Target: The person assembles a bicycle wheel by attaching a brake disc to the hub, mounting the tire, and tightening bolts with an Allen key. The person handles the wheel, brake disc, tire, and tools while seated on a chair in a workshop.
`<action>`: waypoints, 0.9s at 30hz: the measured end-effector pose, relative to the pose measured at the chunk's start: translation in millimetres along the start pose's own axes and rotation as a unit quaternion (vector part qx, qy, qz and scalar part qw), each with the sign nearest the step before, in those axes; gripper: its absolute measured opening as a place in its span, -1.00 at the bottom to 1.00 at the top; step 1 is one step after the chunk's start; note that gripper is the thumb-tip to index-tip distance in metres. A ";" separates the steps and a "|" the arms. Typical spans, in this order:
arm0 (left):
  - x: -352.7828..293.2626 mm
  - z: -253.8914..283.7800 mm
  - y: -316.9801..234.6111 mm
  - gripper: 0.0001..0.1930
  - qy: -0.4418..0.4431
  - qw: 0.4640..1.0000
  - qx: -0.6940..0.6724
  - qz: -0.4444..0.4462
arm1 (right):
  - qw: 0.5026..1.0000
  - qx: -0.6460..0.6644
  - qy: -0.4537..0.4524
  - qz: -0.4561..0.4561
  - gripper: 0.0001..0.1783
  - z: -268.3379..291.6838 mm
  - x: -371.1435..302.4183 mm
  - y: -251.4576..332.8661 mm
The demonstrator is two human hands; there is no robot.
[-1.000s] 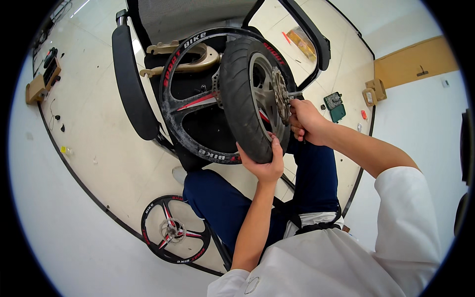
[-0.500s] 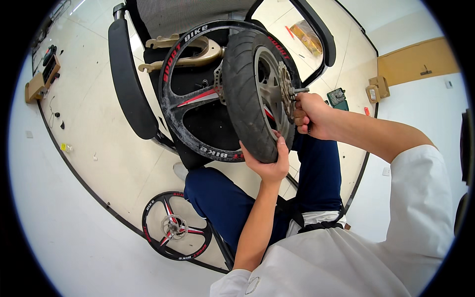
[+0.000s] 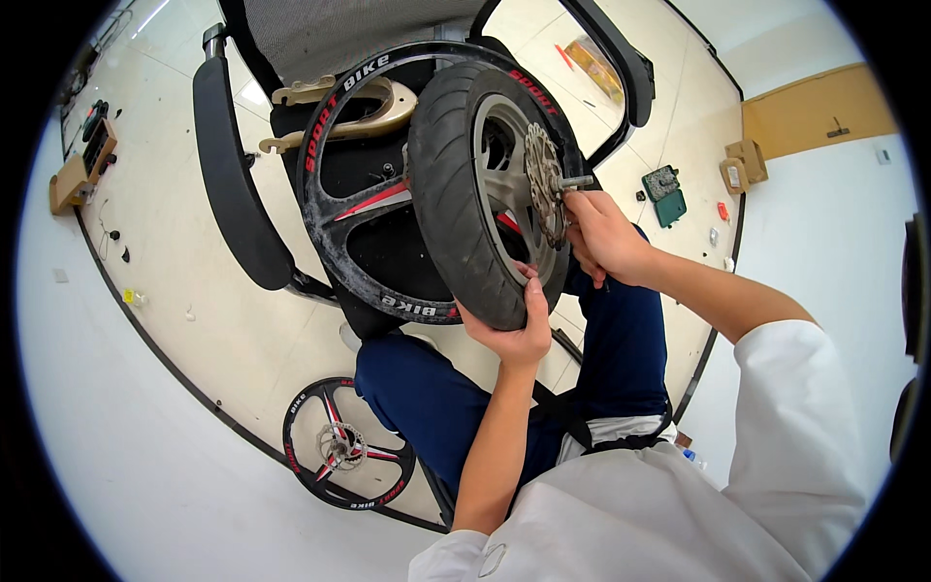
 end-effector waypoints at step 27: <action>0.5 -37.2 22.8 -0.32 0.044 0.996 0.065 0.040 | 0.793 -0.417 -0.122 0.427 -0.78 71.0 47.7 -34.1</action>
Point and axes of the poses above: each hand's wrist, its own x-axis towards the middle knuckle, its own z-axis out of the back of the hand, y = z × x, the point moved 2 cm from there along x, towards the middle knuckle, and after that the axes turned 2 degrees about -x, right-handed, at the moved point
